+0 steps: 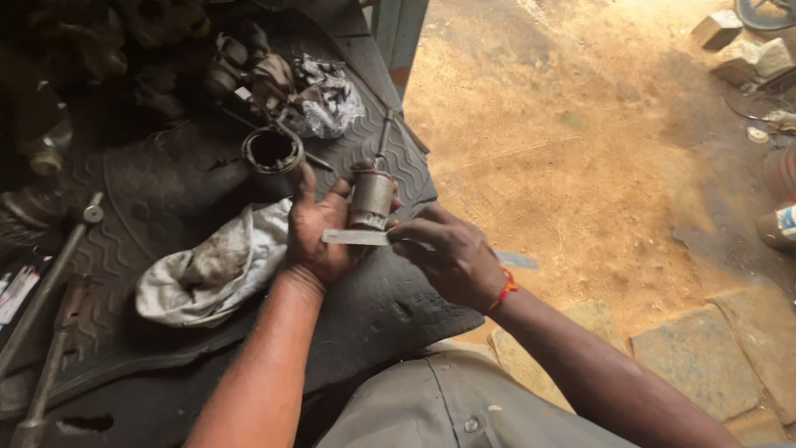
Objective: The person cleans a cylindrical metal part with a cloth, then uses a flat metal tool to scrape its surface. The person then inserts a shaft into the cylinder and rotates it to test the fit.
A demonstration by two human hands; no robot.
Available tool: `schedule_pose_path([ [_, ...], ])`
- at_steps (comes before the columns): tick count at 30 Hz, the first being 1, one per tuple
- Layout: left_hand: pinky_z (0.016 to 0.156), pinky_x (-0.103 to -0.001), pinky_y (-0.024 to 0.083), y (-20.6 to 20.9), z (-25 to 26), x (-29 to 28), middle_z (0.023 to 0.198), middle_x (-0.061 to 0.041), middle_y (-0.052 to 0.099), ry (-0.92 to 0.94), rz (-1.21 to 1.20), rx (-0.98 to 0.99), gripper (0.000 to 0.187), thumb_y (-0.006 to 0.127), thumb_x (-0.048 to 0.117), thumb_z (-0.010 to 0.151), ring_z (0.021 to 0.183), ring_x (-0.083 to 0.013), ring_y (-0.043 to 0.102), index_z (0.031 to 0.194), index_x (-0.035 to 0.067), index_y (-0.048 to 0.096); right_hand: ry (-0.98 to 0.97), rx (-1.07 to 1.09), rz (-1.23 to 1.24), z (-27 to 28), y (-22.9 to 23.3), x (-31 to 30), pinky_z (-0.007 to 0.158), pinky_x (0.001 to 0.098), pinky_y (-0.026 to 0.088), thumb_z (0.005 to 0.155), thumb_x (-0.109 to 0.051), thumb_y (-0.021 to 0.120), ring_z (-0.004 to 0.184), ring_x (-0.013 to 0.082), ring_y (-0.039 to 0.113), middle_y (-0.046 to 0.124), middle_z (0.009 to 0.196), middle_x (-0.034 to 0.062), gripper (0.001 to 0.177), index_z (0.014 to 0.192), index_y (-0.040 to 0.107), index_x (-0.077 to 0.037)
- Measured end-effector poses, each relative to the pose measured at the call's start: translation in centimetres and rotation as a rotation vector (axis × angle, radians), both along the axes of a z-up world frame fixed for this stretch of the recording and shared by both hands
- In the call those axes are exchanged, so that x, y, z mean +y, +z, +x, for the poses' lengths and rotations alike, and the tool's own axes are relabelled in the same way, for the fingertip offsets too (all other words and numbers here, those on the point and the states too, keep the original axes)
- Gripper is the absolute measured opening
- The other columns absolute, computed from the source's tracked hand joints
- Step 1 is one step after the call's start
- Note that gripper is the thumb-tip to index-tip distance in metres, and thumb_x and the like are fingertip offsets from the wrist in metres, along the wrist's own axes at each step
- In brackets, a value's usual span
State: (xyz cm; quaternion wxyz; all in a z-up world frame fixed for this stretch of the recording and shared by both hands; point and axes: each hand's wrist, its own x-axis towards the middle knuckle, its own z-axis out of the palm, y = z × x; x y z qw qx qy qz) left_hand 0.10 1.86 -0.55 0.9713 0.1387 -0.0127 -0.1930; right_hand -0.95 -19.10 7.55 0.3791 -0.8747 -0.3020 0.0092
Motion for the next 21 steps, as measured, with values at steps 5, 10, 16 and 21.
schedule_pose_path([
  [5, 0.099, -0.050, 0.055, 0.0, -0.4, -0.4, 0.138, -0.027, 0.059, 0.002, -0.008, -0.015, 0.087, 0.052, 0.078, 0.093, 0.121, -0.0390, 0.063, 0.145, 0.009, 0.052, -0.052, 0.030, -0.032, -0.6, -0.2, -0.5, 0.064, 0.0361, 0.056, 0.096, -0.023, 0.071, 0.075, 0.0202, 0.069, 0.065, 0.092, 0.0076, 0.018, 0.111, 0.076, -0.014],
  [10, 0.099, -0.052, 0.056, 0.5, -0.5, 0.1, 0.135, -0.025, 0.059, 0.013, 0.015, -0.005, 0.087, 0.052, 0.078, 0.090, 0.119, -0.0378, 0.064, 0.144, 0.010, 0.049, -0.021, -0.038, -0.031, -0.2, -0.5, 0.1, 0.069, 0.0351, 0.058, 0.093, -0.022, 0.073, 0.080, 0.0209, 0.071, 0.066, 0.094, 0.0072, 0.019, 0.111, 0.076, -0.015],
  [16, 0.100, -0.050, 0.055, 0.5, -0.2, -0.4, 0.135, -0.026, 0.059, 0.019, 0.033, 0.009, 0.086, 0.049, 0.078, 0.093, 0.120, -0.0373, 0.064, 0.144, 0.010, 0.047, 0.030, 0.008, 0.071, -0.6, -1.0, -0.5, 0.073, 0.0345, 0.060, 0.096, -0.019, 0.072, 0.086, 0.0221, 0.073, 0.067, 0.103, 0.0068, 0.018, 0.113, 0.073, -0.014],
  [21, 0.103, -0.050, 0.054, 0.2, -0.7, -0.3, 0.136, -0.030, 0.057, 0.070, 0.083, 0.002, 0.095, 0.042, 0.080, 0.097, 0.117, -0.0377, 0.063, 0.149, 0.002, 0.045, -0.030, -0.037, 0.095, -0.7, -1.5, 0.1, 0.074, 0.0357, 0.058, 0.096, -0.021, 0.073, 0.089, 0.0247, 0.072, 0.066, 0.104, 0.0079, 0.021, 0.116, 0.072, -0.014],
])
